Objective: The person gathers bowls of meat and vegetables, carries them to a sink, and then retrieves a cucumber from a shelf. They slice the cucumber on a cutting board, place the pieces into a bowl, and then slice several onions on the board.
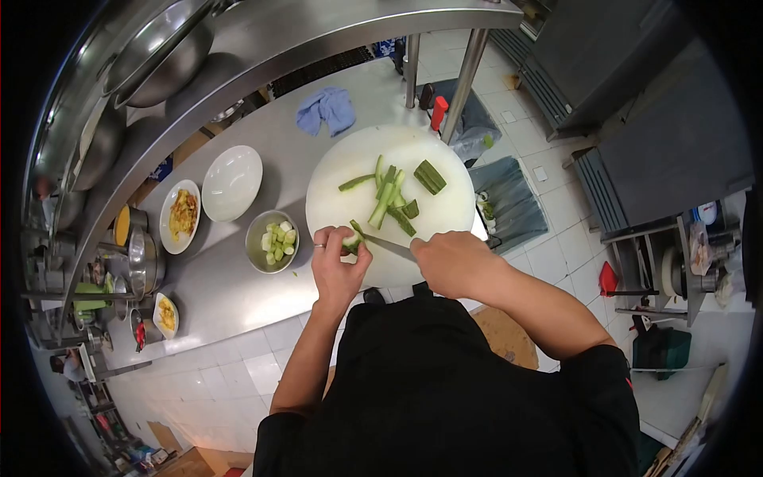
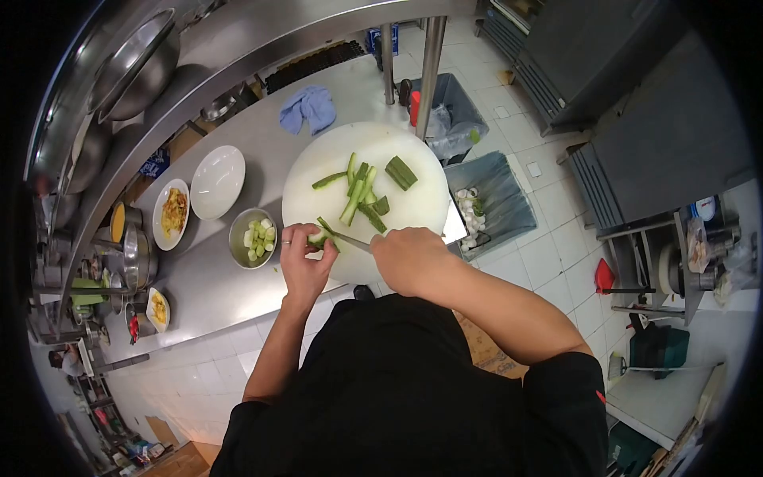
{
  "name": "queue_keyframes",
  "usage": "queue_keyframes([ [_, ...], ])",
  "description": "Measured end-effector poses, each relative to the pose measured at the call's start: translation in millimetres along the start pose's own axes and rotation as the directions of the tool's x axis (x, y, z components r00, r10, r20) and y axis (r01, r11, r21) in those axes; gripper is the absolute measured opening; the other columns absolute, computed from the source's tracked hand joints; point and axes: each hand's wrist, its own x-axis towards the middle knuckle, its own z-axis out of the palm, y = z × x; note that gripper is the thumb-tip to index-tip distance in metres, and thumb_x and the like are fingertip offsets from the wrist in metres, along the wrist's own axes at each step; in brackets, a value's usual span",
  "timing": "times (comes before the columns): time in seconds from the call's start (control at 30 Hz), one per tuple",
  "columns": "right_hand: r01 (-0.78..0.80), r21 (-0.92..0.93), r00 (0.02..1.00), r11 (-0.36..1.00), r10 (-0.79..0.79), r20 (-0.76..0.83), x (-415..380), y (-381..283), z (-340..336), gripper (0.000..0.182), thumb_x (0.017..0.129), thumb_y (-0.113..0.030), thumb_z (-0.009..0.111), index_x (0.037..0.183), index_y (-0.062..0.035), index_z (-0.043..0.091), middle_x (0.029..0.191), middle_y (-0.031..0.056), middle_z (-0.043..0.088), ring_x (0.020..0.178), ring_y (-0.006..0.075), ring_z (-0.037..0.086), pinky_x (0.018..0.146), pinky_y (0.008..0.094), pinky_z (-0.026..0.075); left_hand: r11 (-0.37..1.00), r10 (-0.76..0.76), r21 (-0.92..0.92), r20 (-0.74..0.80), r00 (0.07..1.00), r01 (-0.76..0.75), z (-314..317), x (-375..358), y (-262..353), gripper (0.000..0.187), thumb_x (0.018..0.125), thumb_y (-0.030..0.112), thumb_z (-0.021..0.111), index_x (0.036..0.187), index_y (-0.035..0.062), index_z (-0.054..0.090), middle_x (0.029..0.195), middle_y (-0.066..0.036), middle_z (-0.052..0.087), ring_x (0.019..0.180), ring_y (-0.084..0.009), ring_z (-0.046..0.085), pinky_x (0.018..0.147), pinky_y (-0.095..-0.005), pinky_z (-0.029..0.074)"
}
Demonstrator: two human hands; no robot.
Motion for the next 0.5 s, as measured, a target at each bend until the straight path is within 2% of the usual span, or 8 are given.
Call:
queue_keyframes([
  [0.07,-0.042,0.120,0.993,0.992,0.028,0.117,18.2,7.8,22.2,0.025,0.092,-0.011,0.061,0.112,0.0030,0.065,0.102,0.0223,0.074,0.097,0.0402,0.073,0.085,0.0476,0.058,0.999,-0.022,0.027,-0.017,1.000,0.022,-0.5,-0.7,1.6,0.029,0.078,0.003,0.075,0.105,0.0049,0.064,0.108,-0.015,0.059,0.085,-0.0280,0.067,0.066,-0.0351,0.061],
  [0.17,-0.071,0.204,0.990,0.977,0.044,0.134,20.2,18.6,33.4,0.026,0.099,-0.018,0.055,0.113,0.0018,0.065,0.108,0.0224,0.073,0.101,0.0409,0.072,0.089,0.0490,0.057,1.000,0.014,-0.004,-0.017,1.000,-0.014,-0.3,-0.4,-2.8,0.030,0.076,0.001,0.072,0.104,0.0044,0.064,0.109,-0.015,0.061,0.089,-0.0308,0.068,0.070,-0.0377,0.060],
  [0.27,-0.098,0.264,0.988,0.959,0.061,0.144,7.7,27.1,22.0,0.031,0.103,-0.023,0.050,0.113,0.0034,0.063,0.102,0.0230,0.074,0.098,0.0418,0.072,0.088,0.0500,0.057,0.994,0.098,0.045,0.044,0.994,-0.100,-6.7,2.4,-8.0,0.031,0.074,-0.001,0.069,0.103,0.0037,0.063,0.110,-0.015,0.061,0.092,-0.0343,0.067,0.077,-0.0413,0.058],
  [0.3,-0.098,0.267,0.988,0.959,0.062,0.141,1.5,24.8,16.3,0.031,0.103,-0.023,0.050,0.113,0.0034,0.063,0.102,0.0230,0.074,0.098,0.0418,0.072,0.088,0.0500,0.057,0.994,0.102,0.045,0.047,0.994,-0.104,-6.8,4.0,-6.7,0.031,0.074,-0.001,0.069,0.103,0.0037,0.063,0.110,-0.015,0.061,0.092,-0.0343,0.067,0.077,-0.0413,0.058],
  [0.37,-0.089,0.227,0.996,0.970,0.094,-0.012,-16.4,14.9,6.9,0.027,0.098,-0.018,0.056,0.111,0.0047,0.062,0.094,0.0232,0.074,0.091,0.0418,0.074,0.084,0.0495,0.058,0.992,0.124,0.014,0.047,0.991,-0.125,-9.1,3.8,-3.5,0.029,0.073,-0.001,0.069,0.102,0.0035,0.063,0.108,-0.015,0.060,0.092,-0.0349,0.065,0.080,-0.0426,0.055],
  [0.5,-0.058,0.108,0.997,0.992,0.064,-0.048,-44.2,-2.8,-13.1,0.023,0.091,-0.011,0.061,0.107,0.0051,0.061,0.086,0.0227,0.073,0.084,0.0405,0.075,0.078,0.0482,0.059,0.991,0.123,0.060,0.014,0.992,-0.123,-5.1,1.9,1.5,0.028,0.074,0.000,0.070,0.101,0.0037,0.064,0.105,-0.015,0.058,0.091,-0.0333,0.062,0.078,-0.0410,0.054],
])
